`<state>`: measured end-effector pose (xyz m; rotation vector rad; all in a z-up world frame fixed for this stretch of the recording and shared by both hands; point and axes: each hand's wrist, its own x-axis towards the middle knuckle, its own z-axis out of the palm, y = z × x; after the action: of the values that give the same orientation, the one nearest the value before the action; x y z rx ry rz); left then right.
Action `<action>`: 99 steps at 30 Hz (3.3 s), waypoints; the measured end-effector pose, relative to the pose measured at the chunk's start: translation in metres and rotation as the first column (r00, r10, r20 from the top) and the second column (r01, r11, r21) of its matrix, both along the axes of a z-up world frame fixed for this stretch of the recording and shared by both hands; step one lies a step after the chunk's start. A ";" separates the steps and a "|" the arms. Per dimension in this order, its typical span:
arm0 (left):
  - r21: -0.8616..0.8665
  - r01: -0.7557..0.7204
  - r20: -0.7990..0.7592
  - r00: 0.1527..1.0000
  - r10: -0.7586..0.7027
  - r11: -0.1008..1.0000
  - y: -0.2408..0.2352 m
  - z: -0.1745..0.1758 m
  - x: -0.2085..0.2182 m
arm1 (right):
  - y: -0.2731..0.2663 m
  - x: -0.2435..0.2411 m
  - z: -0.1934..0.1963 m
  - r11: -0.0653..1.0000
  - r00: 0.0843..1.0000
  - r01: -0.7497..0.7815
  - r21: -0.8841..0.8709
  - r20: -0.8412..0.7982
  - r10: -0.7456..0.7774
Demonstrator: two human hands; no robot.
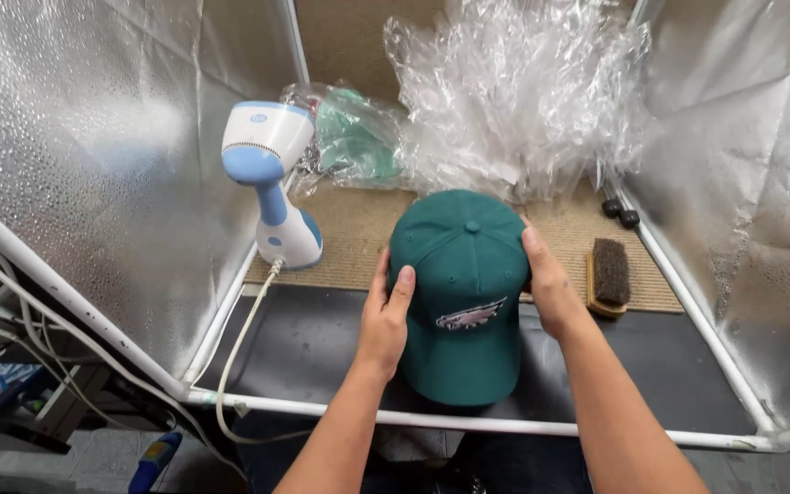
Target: The person scrubs the inside and outside of a green baseball cap with a brush. They then use a handheld steamer to steam the cap and finish by brushing it again.
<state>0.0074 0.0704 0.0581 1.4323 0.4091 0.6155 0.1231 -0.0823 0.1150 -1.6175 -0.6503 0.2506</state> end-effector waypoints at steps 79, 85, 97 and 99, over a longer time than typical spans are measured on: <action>0.598 0.801 -0.677 0.508 0.532 -0.004 0.060 0.232 0.207 | 0.020 0.068 -0.039 0.963 0.656 0.270 0.013 0.729 -0.194; 0.485 0.866 -0.736 0.325 0.595 0.127 0.084 0.234 0.188 | 0.017 0.070 -0.045 0.966 0.617 0.259 0.022 0.765 -0.182; 0.558 0.829 -0.708 0.496 0.502 -0.033 0.046 0.235 0.218 | 0.020 0.071 -0.050 0.956 0.652 0.294 0.012 0.728 -0.210; 0.582 0.807 -0.677 0.550 0.490 -0.102 0.037 0.224 0.242 | 0.021 0.071 -0.050 0.953 0.663 0.302 0.017 0.715 -0.222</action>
<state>0.2491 0.1069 0.2825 3.4115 0.3477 -0.4418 0.1938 -0.0616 0.0654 -1.8816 -0.9811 -0.6170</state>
